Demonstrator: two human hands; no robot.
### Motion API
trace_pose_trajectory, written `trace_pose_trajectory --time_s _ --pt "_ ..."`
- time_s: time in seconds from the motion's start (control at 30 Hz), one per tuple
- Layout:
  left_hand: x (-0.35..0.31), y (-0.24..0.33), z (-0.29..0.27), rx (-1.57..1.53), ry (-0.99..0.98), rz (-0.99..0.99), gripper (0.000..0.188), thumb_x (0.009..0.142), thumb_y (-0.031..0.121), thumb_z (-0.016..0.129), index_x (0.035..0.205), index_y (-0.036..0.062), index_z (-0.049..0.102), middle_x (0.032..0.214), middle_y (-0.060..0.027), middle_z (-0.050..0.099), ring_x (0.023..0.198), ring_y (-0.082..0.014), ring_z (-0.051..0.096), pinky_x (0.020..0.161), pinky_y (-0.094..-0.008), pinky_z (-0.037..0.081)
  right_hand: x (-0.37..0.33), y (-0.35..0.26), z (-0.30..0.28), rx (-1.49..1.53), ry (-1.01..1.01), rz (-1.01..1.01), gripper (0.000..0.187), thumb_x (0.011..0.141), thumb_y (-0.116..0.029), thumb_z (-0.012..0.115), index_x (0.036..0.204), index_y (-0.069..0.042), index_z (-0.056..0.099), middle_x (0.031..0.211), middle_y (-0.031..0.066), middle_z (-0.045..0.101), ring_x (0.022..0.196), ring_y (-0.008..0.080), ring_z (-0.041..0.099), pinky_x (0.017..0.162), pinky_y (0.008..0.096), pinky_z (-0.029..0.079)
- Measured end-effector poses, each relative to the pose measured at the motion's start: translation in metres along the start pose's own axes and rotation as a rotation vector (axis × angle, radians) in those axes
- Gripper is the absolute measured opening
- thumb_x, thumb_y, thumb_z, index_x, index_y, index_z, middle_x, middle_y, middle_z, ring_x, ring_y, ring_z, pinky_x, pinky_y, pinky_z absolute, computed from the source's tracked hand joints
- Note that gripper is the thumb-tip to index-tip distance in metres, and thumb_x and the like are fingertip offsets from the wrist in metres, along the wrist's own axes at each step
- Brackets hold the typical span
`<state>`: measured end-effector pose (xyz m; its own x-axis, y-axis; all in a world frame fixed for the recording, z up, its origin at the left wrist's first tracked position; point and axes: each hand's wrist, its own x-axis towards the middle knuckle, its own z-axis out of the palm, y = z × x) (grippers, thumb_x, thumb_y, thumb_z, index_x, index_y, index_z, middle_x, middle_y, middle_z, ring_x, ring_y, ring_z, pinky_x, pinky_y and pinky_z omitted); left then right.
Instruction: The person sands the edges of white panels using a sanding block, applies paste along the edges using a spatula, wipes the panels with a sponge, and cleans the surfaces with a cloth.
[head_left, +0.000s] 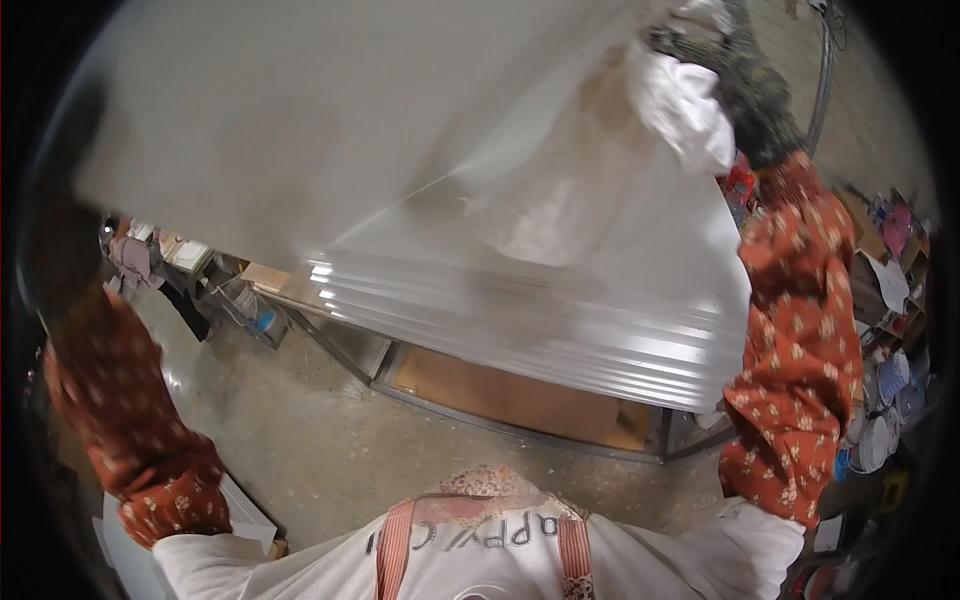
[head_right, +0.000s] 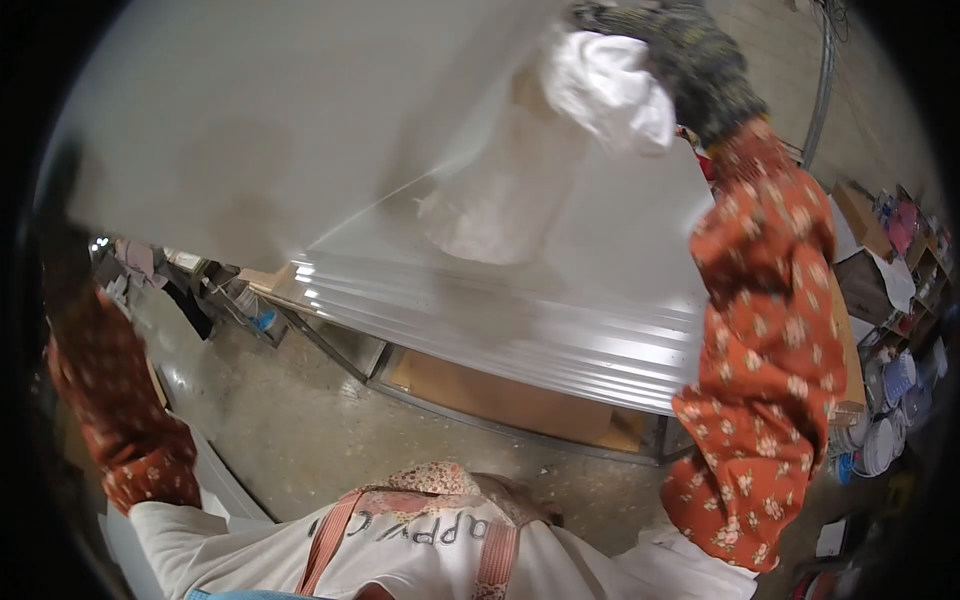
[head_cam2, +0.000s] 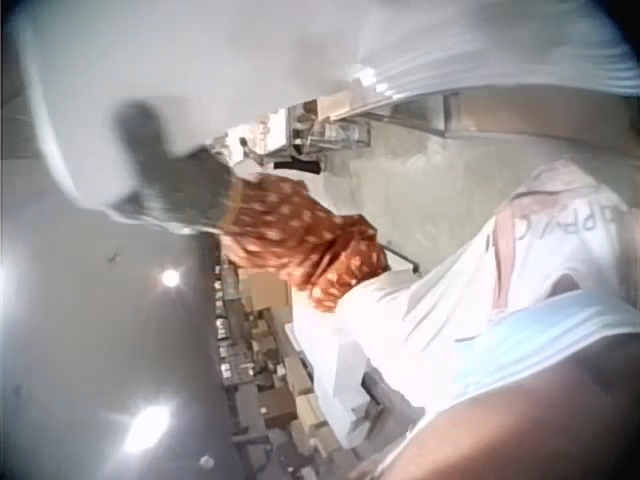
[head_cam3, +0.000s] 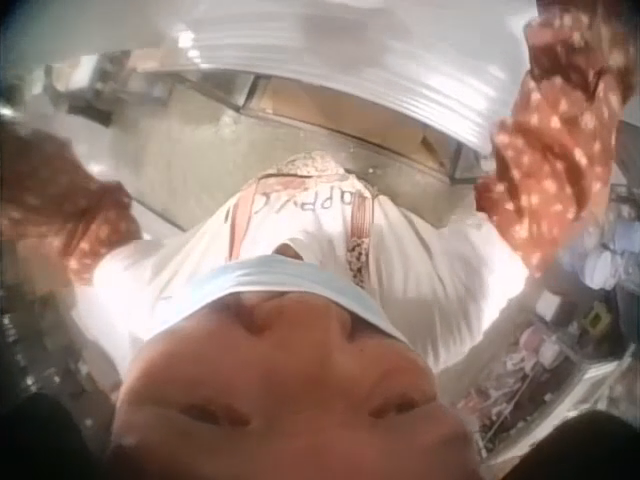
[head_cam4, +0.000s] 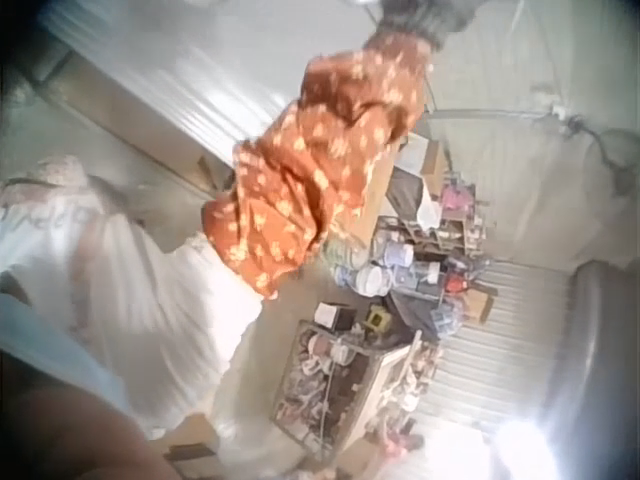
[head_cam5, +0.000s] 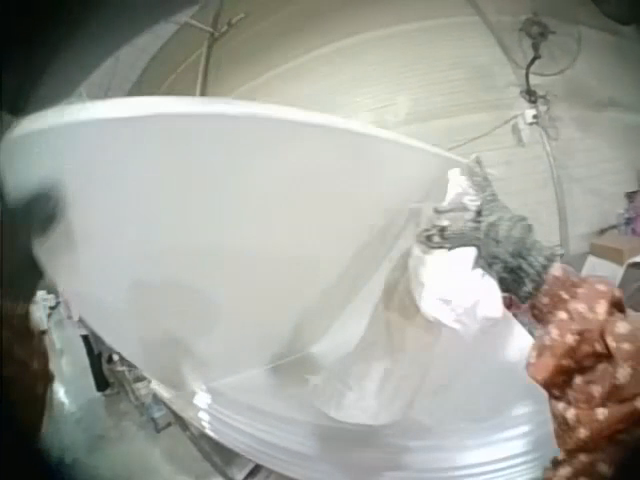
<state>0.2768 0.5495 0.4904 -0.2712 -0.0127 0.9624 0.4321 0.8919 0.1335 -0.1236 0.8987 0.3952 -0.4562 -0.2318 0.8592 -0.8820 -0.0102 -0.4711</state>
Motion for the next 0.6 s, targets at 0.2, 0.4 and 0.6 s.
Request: trace_pose_trajectory --time_s 0.2,0.4,0.6 --pt "-0.136 0.023 0.008 -0.132 -0.237 -0.374 0.049 0.086 0.036 0.060 0.105 -0.0089 0.060 0.090 -0.0132 0.067 0.078 -0.0129 0.063 0.059 -0.0261 0.050 -0.081 -0.007 0.016 0.111 0.001 -0.101 0.050 0.073 -0.016 0.073 0.118 -0.004 0.054 0.114 0.0125 0.055 0.102 0.0234 0.056 0.090 0.0363 0.046" --pt "-0.225 -0.020 0.019 -0.110 -0.324 -0.448 0.024 0.084 0.009 0.057 0.102 -0.0055 0.064 0.117 -0.0228 0.059 0.115 -0.0347 0.053 0.101 -0.0437 0.037 -0.184 -0.049 0.068 0.229 -0.210 0.294 0.064 0.061 -0.028 0.083 0.112 -0.006 0.051 0.107 0.0121 0.057 0.100 0.0231 0.055 0.088 0.0341 0.048" --pt "-0.338 -0.060 0.001 0.087 -0.079 -0.766 0.041 0.088 0.015 0.056 0.124 -0.0026 0.051 0.131 -0.0206 0.048 0.123 -0.0309 0.044 0.105 -0.0405 0.032 -0.261 -0.038 0.126 0.140 -0.330 0.368 0.062 0.066 -0.014 0.081 0.118 -0.003 0.049 0.111 0.0093 0.057 0.104 0.0199 0.055 0.088 0.0318 0.047"
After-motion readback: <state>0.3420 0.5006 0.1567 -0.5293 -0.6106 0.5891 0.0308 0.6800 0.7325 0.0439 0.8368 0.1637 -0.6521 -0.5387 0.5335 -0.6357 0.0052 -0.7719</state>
